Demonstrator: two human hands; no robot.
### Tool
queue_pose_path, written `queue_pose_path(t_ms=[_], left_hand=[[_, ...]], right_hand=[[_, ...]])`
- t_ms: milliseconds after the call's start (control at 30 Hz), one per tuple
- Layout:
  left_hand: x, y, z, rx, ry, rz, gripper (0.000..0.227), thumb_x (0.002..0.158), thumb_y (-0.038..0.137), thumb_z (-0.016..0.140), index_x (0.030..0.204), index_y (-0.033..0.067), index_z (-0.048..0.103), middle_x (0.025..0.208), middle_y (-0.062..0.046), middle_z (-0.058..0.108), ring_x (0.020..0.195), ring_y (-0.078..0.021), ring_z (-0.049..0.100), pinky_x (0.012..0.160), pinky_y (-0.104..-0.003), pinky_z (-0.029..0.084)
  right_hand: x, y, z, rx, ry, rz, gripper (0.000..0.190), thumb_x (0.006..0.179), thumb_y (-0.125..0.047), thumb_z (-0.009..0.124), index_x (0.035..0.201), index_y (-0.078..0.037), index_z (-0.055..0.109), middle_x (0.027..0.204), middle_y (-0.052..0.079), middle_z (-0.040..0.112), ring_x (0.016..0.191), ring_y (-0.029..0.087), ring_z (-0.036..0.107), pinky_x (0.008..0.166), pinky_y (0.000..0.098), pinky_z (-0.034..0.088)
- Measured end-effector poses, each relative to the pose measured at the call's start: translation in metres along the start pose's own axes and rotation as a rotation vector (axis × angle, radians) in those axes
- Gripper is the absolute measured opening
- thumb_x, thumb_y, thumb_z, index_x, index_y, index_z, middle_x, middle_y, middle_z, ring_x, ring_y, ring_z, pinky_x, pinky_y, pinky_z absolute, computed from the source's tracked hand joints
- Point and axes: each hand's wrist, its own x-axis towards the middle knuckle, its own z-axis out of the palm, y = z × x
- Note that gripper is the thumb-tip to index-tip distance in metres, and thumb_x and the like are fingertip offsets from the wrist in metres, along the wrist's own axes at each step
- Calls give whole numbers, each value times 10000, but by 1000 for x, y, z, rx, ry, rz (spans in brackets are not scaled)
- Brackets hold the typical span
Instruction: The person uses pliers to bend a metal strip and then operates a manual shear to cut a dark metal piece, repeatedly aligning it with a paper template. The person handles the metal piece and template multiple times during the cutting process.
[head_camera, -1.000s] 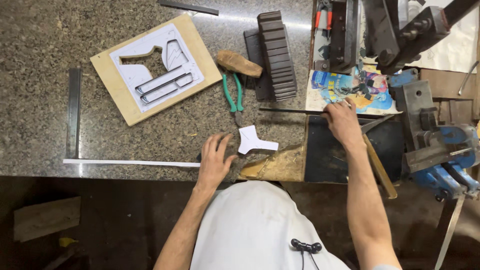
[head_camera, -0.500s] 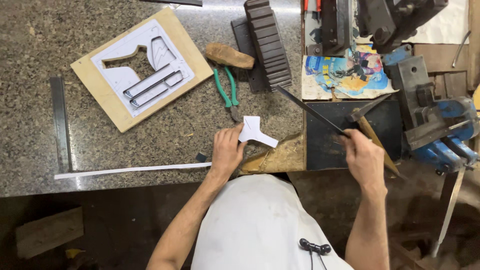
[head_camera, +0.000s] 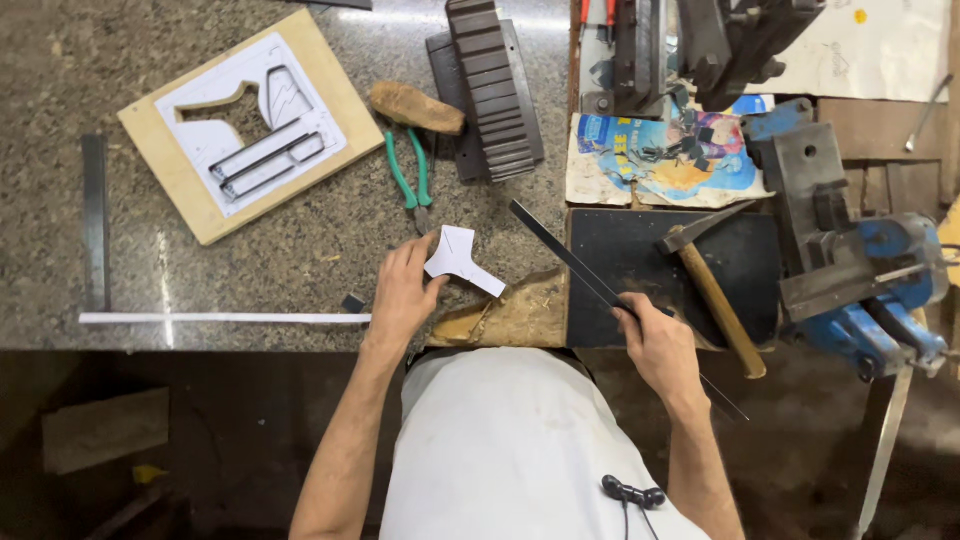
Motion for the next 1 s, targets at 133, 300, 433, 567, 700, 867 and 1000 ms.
queue_pose_path(t_ms=[133, 300, 433, 567, 700, 867, 1000], left_hand=[[-6, 4, 8, 21, 59, -31, 716, 813, 166, 827, 1446, 51, 513, 1377, -196, 578, 1251, -397, 522, 1063, -510, 416], [1, 14, 18, 63, 24, -80, 892, 738, 271, 905, 1462, 33, 441, 1384, -236, 500, 1273, -409, 455, 1036, -577, 357], [4, 21, 15, 89, -9, -78, 985, 665, 228, 923, 1510, 105, 432, 1336, -188, 513, 1258, -394, 467, 1027, -558, 385], [12, 18, 5, 134, -83, -64, 991, 673, 184, 918, 1529, 108, 424, 1312, -170, 522, 1206, -374, 507, 1010, -533, 403], [18, 12, -1, 92, -132, -82, 886, 718, 143, 893, 1492, 106, 462, 1295, -162, 531, 1200, -361, 534, 1012, -525, 408], [17, 8, -6, -137, -64, 66, 799, 717, 53, 836, 1421, 76, 457, 1380, -208, 521, 1270, -396, 548, 1072, -509, 466], [14, 12, -5, -494, -136, -110, 755, 792, 40, 798, 1444, 101, 422, 1384, -171, 620, 1280, -353, 641, 1079, -452, 532]], right_hand=[[2, -1, 0, -19, -32, -79, 268, 956, -191, 693, 1201, -84, 670, 805, 145, 722, 707, 316, 716, 622, 405, 540], [7, -10, -1, 36, -111, -5, 348, 964, -197, 672, 1300, -116, 636, 793, 122, 733, 693, 290, 729, 620, 394, 549], [8, -22, 0, 33, -105, -12, 368, 963, -198, 668, 1322, -127, 632, 785, 113, 729, 685, 270, 728, 625, 383, 552], [5, -29, 2, -15, -108, 16, 380, 958, -199, 674, 1332, -138, 636, 782, 106, 734, 686, 267, 723, 625, 385, 543], [-1, -31, 8, -6, -108, 64, 384, 965, -198, 670, 1343, -143, 628, 778, 100, 733, 682, 254, 728, 633, 378, 548], [-8, -33, 18, 26, -73, 78, 389, 960, -196, 677, 1340, -130, 625, 814, 111, 741, 715, 256, 737, 646, 379, 551], [-16, -36, 23, 74, -56, 120, 391, 960, -190, 673, 1342, -124, 624, 789, 109, 743, 710, 252, 740, 654, 369, 546]])
